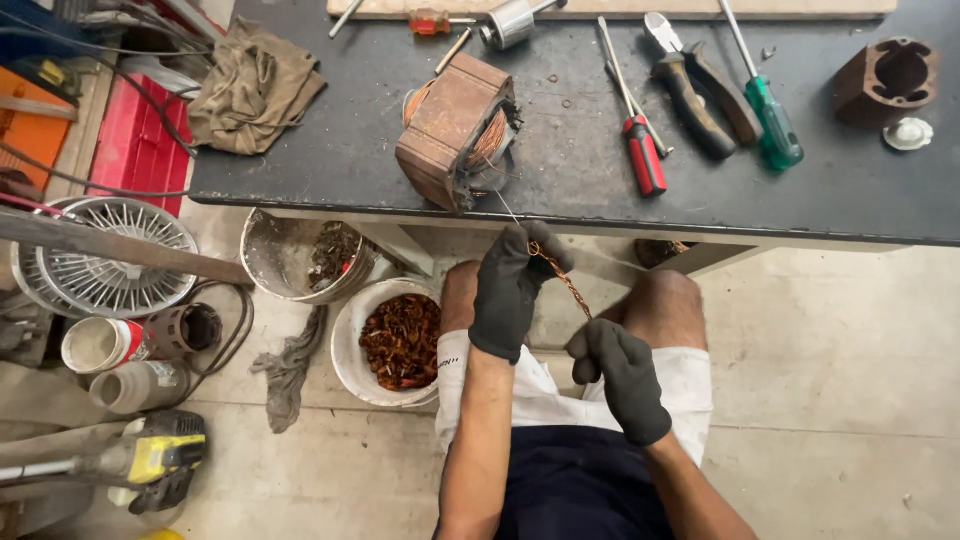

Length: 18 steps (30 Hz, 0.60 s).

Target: Unwinding copper wire from a transformer core into a bucket while sitting on the floor.

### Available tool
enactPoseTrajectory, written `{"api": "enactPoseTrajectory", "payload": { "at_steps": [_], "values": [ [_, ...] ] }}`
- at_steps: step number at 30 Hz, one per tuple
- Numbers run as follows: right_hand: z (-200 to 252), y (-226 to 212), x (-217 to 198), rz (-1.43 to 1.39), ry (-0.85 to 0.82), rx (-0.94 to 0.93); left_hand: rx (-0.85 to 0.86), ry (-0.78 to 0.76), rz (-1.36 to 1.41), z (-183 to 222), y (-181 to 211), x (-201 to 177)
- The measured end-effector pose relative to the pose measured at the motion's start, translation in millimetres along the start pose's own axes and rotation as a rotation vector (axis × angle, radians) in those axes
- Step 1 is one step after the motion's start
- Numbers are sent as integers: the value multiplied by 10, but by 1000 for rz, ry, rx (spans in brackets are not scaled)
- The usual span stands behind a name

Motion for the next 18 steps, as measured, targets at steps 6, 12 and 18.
{"api": "enactPoseTrajectory", "payload": {
  "at_steps": [6,12,18],
  "values": [
    [-55,133,213,-964,-378,106,-82,-51,233,-50,-118,-1],
    [3,96,356,-1382,-569,202,-144,-33,236,73,78,362],
    [98,-422,38,553,343,-383,64,64,-391,220,326,468]
  ]
}}
Point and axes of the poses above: each hand's wrist, its own z-axis away from the middle knuckle, its own x-axis out of the palm, y = z × x, the point moved 6 cm from there along -z, towards the middle knuckle, and after that the axes turned 8 degrees about z, right-handed, at the moved point
